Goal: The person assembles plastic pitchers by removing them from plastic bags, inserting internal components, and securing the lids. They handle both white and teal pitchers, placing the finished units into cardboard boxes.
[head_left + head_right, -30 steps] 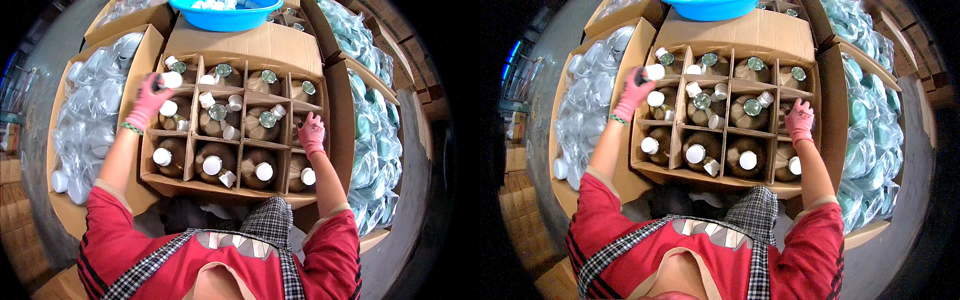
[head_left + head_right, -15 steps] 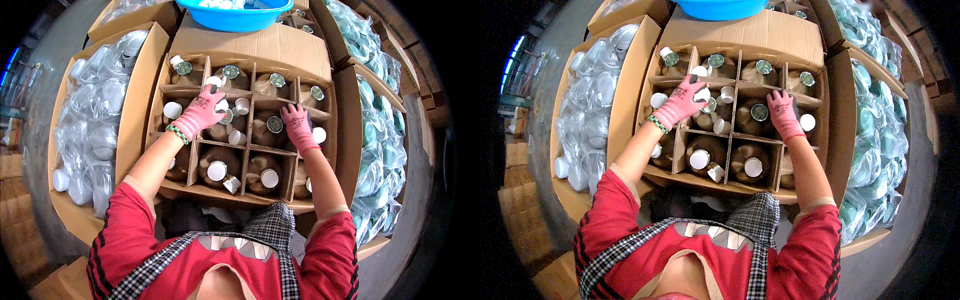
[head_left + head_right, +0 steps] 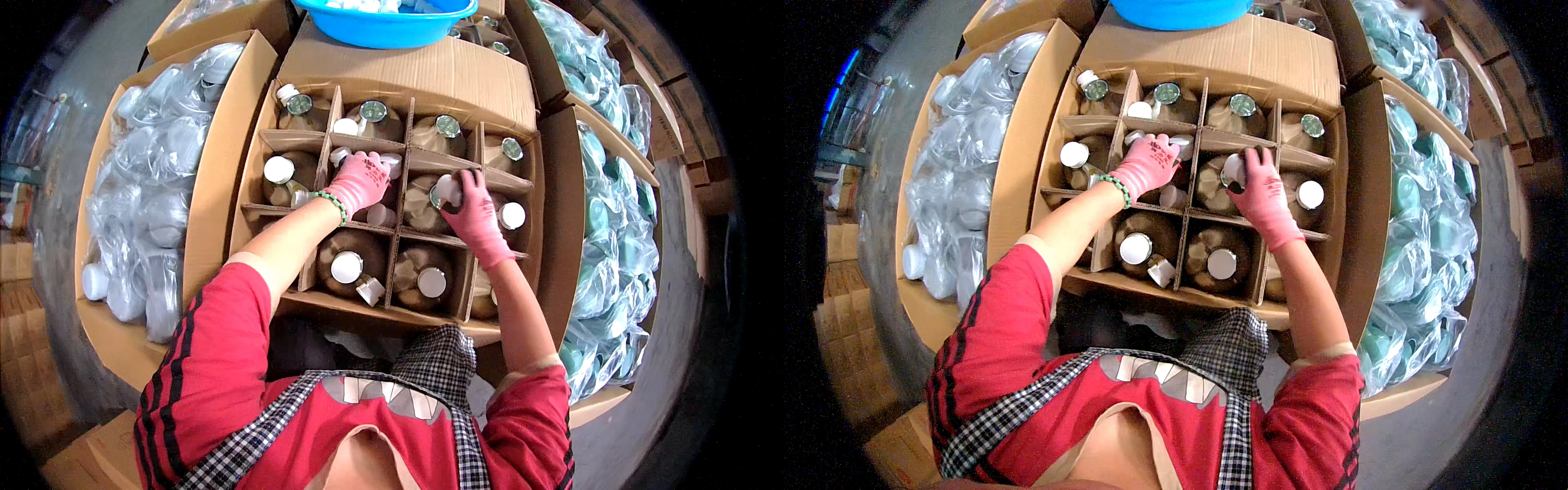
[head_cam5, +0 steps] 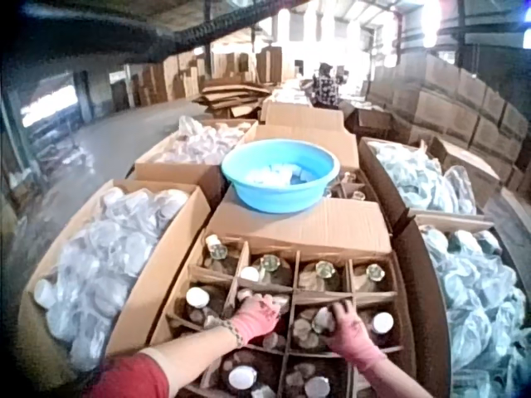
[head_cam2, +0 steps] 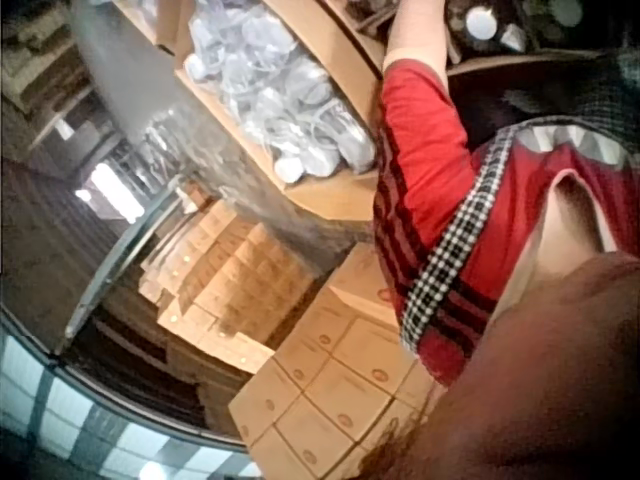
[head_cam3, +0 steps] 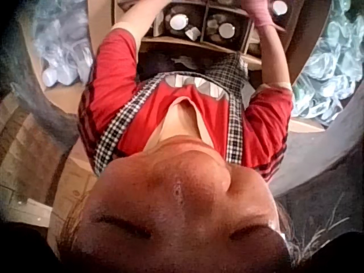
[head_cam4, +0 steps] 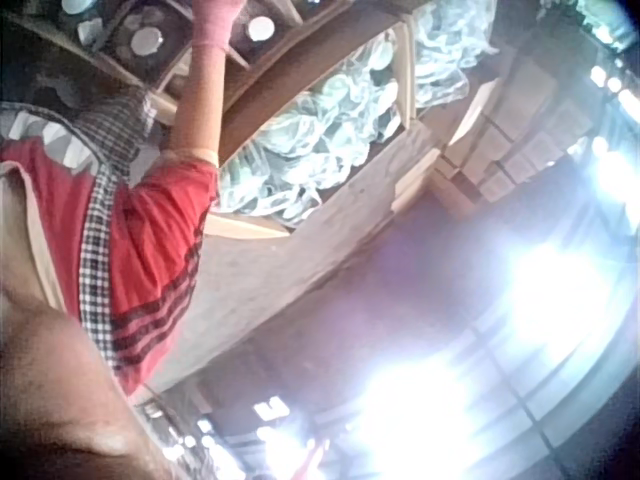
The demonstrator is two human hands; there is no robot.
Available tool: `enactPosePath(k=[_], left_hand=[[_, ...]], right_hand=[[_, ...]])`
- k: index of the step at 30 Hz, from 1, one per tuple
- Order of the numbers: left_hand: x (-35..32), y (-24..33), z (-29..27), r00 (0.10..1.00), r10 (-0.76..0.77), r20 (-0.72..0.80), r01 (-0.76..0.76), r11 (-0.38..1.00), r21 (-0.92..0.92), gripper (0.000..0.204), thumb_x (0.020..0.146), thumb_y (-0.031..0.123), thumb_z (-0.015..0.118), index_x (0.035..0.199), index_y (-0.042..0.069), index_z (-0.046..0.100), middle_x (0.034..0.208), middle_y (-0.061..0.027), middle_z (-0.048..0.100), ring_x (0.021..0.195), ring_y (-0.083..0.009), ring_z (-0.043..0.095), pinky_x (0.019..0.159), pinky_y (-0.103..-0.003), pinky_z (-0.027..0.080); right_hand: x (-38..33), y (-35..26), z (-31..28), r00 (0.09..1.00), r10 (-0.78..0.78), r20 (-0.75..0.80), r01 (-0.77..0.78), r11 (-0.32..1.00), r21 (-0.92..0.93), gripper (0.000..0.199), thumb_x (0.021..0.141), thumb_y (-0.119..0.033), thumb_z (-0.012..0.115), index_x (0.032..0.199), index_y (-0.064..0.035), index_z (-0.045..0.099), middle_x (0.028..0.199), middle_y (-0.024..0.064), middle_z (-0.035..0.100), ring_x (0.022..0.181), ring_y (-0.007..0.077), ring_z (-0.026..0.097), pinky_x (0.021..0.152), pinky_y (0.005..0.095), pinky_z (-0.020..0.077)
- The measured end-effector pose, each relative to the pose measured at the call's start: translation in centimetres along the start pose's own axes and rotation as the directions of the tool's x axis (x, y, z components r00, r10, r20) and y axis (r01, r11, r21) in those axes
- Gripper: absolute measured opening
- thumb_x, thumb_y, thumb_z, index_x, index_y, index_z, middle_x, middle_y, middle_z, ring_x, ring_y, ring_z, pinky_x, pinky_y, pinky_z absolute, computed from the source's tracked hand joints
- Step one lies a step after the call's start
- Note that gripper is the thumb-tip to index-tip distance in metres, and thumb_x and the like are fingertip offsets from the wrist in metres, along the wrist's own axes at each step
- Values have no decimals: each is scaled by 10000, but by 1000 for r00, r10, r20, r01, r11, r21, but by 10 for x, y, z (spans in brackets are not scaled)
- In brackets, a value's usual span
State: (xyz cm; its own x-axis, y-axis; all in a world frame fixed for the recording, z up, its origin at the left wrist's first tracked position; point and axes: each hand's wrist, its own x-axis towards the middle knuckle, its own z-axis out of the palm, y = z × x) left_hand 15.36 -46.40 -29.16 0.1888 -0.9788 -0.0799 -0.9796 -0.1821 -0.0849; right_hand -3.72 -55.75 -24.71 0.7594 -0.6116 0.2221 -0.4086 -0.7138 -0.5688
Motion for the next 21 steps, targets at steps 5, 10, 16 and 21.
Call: enactPosePath(k=[5,10,16,21], left_hand=[[-8,0,-12,985,0,-173,-27,988,-153,345,708,334,573,922,65,541,908,-155,525,853,-299,518,716,-387,427],[-55,-48,-24,913,-374,-163,77,550,-831,380,764,323,542,998,25,511,889,-163,549,869,-319,527,779,-392,414],[-99,-73,-23,914,-160,372,244,950,-192,382,827,312,391,941,-39,485,1035,-218,516,960,-316,502,828,-369,398],[-87,-105,-4,810,102,578,447,530,-720,487,802,280,486,1176,-21,401,1136,-153,466,1045,-181,437,892,-251,336]], right_hand=[[8,4,24,951,24,308,134,866,-481,514,638,-289,670,1043,-56,457,1008,209,427,902,362,475,748,412,431],[23,-7,24,918,-18,396,229,841,-490,611,603,-370,693,1059,-44,449,999,192,456,911,340,493,739,395,443],[36,4,44,906,115,408,122,850,-512,381,653,-297,629,917,-49,509,868,174,544,821,312,556,705,369,456],[22,-11,43,962,104,253,33,874,-485,391,682,-249,600,1012,-69,492,977,186,494,909,345,499,758,405,428]])
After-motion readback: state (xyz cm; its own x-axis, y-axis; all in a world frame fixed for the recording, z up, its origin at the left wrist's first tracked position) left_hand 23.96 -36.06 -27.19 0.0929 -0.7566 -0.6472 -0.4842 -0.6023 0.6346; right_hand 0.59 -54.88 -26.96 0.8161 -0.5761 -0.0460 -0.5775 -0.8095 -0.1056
